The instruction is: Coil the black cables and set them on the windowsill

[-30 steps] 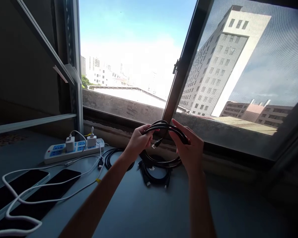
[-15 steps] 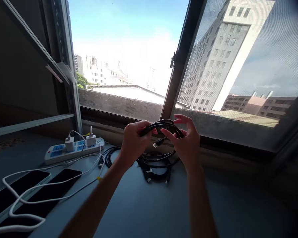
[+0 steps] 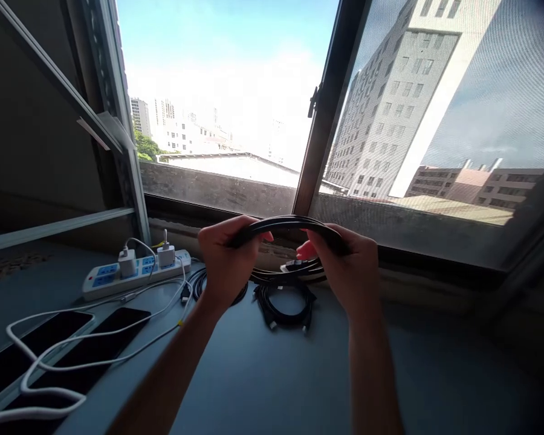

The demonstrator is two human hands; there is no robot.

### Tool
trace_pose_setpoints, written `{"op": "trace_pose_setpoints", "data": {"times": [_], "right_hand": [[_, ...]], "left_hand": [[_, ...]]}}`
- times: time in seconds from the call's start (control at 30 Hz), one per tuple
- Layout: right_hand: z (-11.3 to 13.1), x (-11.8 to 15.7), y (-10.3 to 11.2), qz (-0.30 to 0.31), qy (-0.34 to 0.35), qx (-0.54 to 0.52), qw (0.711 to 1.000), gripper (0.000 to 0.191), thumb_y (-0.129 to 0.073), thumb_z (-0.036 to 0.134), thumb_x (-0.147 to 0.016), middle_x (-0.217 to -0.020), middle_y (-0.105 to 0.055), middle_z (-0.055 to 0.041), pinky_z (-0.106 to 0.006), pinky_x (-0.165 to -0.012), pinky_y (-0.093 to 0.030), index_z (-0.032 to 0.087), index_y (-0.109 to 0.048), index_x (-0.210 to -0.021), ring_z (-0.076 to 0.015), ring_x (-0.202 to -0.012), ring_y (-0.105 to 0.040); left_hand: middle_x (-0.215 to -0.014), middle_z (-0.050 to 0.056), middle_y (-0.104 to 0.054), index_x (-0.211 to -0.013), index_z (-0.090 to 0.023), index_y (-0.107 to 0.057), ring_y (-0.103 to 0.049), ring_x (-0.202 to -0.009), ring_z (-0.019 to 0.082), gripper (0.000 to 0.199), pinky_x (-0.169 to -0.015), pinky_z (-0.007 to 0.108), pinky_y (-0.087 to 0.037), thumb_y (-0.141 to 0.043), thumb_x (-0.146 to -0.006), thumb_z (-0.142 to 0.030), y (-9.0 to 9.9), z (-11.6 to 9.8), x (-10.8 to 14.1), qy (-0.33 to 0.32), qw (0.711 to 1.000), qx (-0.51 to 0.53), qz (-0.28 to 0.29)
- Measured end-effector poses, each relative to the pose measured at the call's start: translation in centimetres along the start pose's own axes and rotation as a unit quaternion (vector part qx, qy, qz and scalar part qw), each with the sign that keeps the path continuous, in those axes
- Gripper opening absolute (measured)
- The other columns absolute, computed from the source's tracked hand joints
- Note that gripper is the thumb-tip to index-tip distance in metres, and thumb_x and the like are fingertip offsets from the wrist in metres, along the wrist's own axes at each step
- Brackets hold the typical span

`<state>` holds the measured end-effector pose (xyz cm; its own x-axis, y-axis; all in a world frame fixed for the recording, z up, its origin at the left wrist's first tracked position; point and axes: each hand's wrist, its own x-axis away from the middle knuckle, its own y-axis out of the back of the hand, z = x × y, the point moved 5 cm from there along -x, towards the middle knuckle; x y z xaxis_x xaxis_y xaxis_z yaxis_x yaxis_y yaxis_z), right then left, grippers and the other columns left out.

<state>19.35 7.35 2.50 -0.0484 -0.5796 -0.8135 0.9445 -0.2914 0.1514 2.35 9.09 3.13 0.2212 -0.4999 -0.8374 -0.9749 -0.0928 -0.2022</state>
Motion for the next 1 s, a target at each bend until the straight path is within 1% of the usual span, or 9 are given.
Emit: {"op": "trace_pose_setpoints", "data": {"times": [0.1,0.2,0.3,0.5,0.67,0.73,0.83,0.93,1.0], "right_hand": [[0.5,0.3,0.6,-0.011,0.001,0.086,0.996,0.016,-0.062,0.031,-0.088,-0.07,-0.063,0.0011,-0.023,-0.056,-0.044,0.018,-0.071,-0.084,-0.0217,-0.068,-0.062],[0.4,0.6,0.6,0.033,-0.033,0.111,0.993,0.02,-0.061,0.035,-0.087,-0.075,-0.063,0.0009,-0.024,-0.056,-0.044,0.019,-0.072,-0.088,-0.0226,-0.071,-0.061],[0.5,0.6,0.4,0.043,-0.049,0.069,0.996,0.021,-0.06,0.034,-0.087,-0.075,-0.063,0.0002,-0.023,-0.056,-0.045,0.017,-0.071,-0.092,-0.0221,-0.069,-0.061],[1.2,0.3,0.1,0.008,-0.01,-0.01,1.0,0.012,-0.061,0.026,-0.091,-0.079,-0.062,0.0002,-0.022,-0.059,-0.046,0.017,-0.068,-0.092,-0.0193,-0.067,-0.06],[2.0,0.6,-0.5,0.084,-0.013,-0.081,0.993,0.015,-0.059,0.028,-0.094,-0.077,-0.06,-0.0002,-0.02,-0.059,-0.044,0.018,-0.065,-0.085,-0.0184,-0.069,-0.057],[2.3,0.8,-1.0,0.134,-0.033,-0.117,0.984,0.015,-0.059,0.029,-0.094,-0.078,-0.06,-0.0009,-0.02,-0.059,-0.044,0.018,-0.063,-0.085,-0.0185,-0.069,-0.056],[2.2,1.0,-1.9,0.174,-0.05,-0.156,0.971,0.022,-0.056,0.034,-0.097,-0.078,-0.061,-0.002,-0.021,-0.059,-0.046,0.017,-0.061,-0.083,-0.0187,-0.068,-0.057],[0.8,0.8,-3.3,0.172,-0.072,-0.182,0.966,0.044,-0.052,0.047,-0.098,-0.062,-0.058,-0.0017,-0.021,-0.055,-0.047,0.017,-0.055,-0.067,-0.019,-0.061,-0.057],[-0.5,0.5,-4.2,0.158,-0.113,-0.214,0.957,0.057,-0.053,0.057,-0.093,-0.047,-0.049,0.0002,-0.02,-0.047,-0.046,0.018,-0.044,-0.053,-0.0171,-0.048,-0.054]], "left_hand": [[-0.037,-0.006,-0.039,-0.05,-0.018,-0.063,-0.028,-0.031,0.004,0.02,-0.031,0.02,-0.016,-0.052,-0.062,-0.006,0.3,0.4,-0.2,0.049,0.996,0.066,-0.026],[-0.033,-0.007,-0.032,-0.05,-0.018,-0.062,-0.024,-0.027,0.005,0.018,-0.028,0.021,-0.012,-0.055,-0.062,-0.008,0.5,0.7,-0.2,0.073,0.99,0.11,-0.058],[-0.033,-0.007,-0.033,-0.052,-0.018,-0.062,-0.025,-0.026,0.005,0.016,-0.027,0.022,-0.013,-0.056,-0.064,-0.008,0.6,0.7,-0.1,0.077,0.989,0.106,-0.074],[-0.032,-0.008,-0.031,-0.051,-0.019,-0.06,-0.024,-0.025,0.005,0.017,-0.027,0.021,-0.014,-0.054,-0.063,-0.008,0.5,1.3,0.0,0.098,0.984,0.128,-0.078],[-0.032,-0.008,-0.031,-0.05,-0.018,-0.057,-0.024,-0.025,0.005,0.015,-0.027,0.019,-0.014,-0.051,-0.061,-0.011,0.5,2.9,-0.3,0.134,0.977,0.136,-0.096],[-0.033,-0.008,-0.033,-0.051,-0.018,-0.056,-0.023,-0.025,0.005,0.012,-0.026,0.019,-0.014,-0.051,-0.061,-0.013,0.5,3.8,-0.4,0.17,0.974,0.129,-0.08],[-0.035,-0.009,-0.03,-0.057,-0.018,-0.056,-0.023,-0.026,0.005,0.01,-0.025,0.017,-0.016,-0.051,-0.065,-0.017,0.2,5.6,-0.5,0.212,0.973,0.089,-0.019],[-0.039,-0.009,-0.031,-0.066,-0.018,-0.059,-0.03,-0.027,0.006,0.01,-0.025,0.016,-0.023,-0.05,-0.069,-0.02,0.2,7.8,-0.7,0.203,0.979,-0.009,0.028],[-0.04,-0.009,-0.034,-0.07,-0.017,-0.06,-0.033,-0.026,0.007,0.01,-0.025,0.017,-0.027,-0.05,-0.07,-0.021,-0.3,9.3,-0.5,0.223,0.97,-0.05,0.08]]}}
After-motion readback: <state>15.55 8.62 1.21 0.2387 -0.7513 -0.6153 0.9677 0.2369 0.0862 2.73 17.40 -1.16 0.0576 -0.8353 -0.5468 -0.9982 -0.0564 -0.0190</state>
